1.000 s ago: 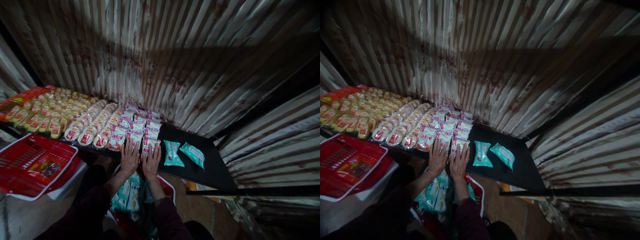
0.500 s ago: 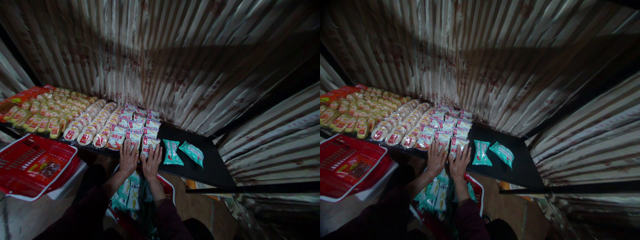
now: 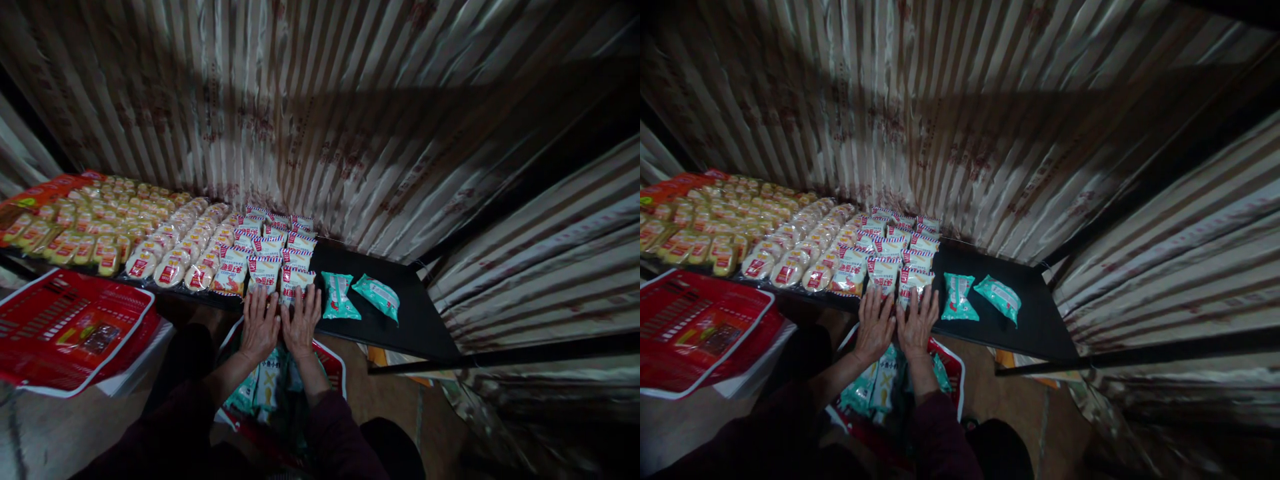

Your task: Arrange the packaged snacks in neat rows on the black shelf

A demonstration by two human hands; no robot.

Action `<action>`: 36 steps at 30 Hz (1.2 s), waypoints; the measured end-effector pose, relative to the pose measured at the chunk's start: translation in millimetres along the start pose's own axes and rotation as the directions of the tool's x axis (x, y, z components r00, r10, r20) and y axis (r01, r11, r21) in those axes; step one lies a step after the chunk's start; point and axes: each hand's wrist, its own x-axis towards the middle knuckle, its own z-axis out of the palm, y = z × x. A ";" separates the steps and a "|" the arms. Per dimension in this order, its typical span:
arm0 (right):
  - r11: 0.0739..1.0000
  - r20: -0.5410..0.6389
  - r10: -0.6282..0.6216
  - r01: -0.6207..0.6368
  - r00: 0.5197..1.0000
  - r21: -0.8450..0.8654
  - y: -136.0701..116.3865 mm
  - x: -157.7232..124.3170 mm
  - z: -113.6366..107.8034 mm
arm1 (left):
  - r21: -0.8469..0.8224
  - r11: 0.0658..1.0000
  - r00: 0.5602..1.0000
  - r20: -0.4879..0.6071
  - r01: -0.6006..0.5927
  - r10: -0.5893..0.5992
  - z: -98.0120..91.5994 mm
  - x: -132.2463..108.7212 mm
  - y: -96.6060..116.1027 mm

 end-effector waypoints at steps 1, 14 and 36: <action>1.000 0.009 0.006 -0.006 1.000 0.008 -0.8 -3.7 -3.6 | -0.012 1.000 1.000 0.011 -0.005 0.005 -2.7 -6.3 3.0; 0.984 0.137 0.129 -0.143 0.982 0.102 6.3 -115.9 -30.4 | -0.229 0.970 0.914 0.370 -0.086 0.168 -18.8 -97.2 -0.4; 0.806 0.377 0.587 -0.559 0.716 -0.193 37.6 -165.8 -35.1 | 0.043 0.998 0.893 0.449 -0.053 0.028 -11.0 -143.0 -59.3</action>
